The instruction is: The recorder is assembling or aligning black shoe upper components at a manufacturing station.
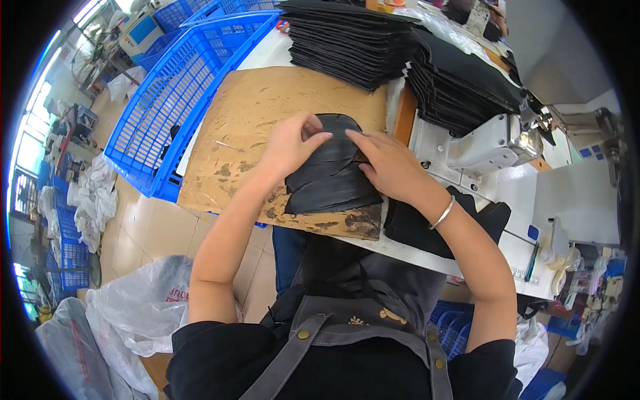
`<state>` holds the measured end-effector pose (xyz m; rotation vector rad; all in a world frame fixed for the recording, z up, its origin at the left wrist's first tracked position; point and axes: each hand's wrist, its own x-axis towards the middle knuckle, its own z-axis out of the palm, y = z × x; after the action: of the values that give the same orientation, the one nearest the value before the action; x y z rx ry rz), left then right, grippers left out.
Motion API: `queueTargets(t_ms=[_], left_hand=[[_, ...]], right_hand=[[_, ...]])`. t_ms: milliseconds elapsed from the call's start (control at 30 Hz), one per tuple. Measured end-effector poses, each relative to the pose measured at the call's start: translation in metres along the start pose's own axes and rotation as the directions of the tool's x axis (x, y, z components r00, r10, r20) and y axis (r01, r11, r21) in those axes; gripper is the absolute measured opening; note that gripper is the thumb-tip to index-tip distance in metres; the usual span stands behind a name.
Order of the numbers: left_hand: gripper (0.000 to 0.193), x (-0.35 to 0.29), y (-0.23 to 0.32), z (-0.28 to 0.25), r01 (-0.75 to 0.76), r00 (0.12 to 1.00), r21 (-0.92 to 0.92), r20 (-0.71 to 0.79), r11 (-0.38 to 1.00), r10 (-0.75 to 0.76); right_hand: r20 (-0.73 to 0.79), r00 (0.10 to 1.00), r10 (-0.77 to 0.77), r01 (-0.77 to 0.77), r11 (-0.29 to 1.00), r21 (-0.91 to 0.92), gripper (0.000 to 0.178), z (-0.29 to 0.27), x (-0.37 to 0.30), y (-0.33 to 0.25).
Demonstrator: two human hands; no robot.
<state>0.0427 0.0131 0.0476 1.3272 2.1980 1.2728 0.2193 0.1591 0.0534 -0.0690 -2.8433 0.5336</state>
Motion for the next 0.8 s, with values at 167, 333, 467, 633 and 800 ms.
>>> queueTargets(t_ms=[167,333,467,633,800], left_hand=[[0.035,-0.02,-0.009,-0.04,0.231,0.968,0.287,0.025,0.93,-0.248],[0.031,-0.03,-0.009,-0.036,0.247,0.967,0.255,-0.004,0.935,-0.255],[0.026,-0.032,-0.002,-0.032,0.263,0.964,0.259,-0.04,0.929,-0.262],[0.02,-0.043,0.011,-0.021,0.177,0.974,0.062,-0.153,0.982,-0.166],[0.019,-0.05,-0.003,-0.009,0.207,0.949,-0.368,-0.148,0.907,-0.277]], right_hand=[[-0.05,0.995,-0.083,0.082,0.997,-0.004,0.037,0.003,-0.007,0.009],[-0.049,0.999,-0.02,0.018,0.999,-0.03,0.031,0.005,-0.005,0.0],[-0.149,0.982,-0.118,0.116,0.993,-0.021,0.029,0.001,0.0,-0.006],[-0.135,0.988,-0.076,0.103,0.973,0.206,0.029,0.012,0.019,-0.031],[-0.102,0.993,0.064,-0.047,0.987,0.156,0.031,0.031,0.051,-0.057]])
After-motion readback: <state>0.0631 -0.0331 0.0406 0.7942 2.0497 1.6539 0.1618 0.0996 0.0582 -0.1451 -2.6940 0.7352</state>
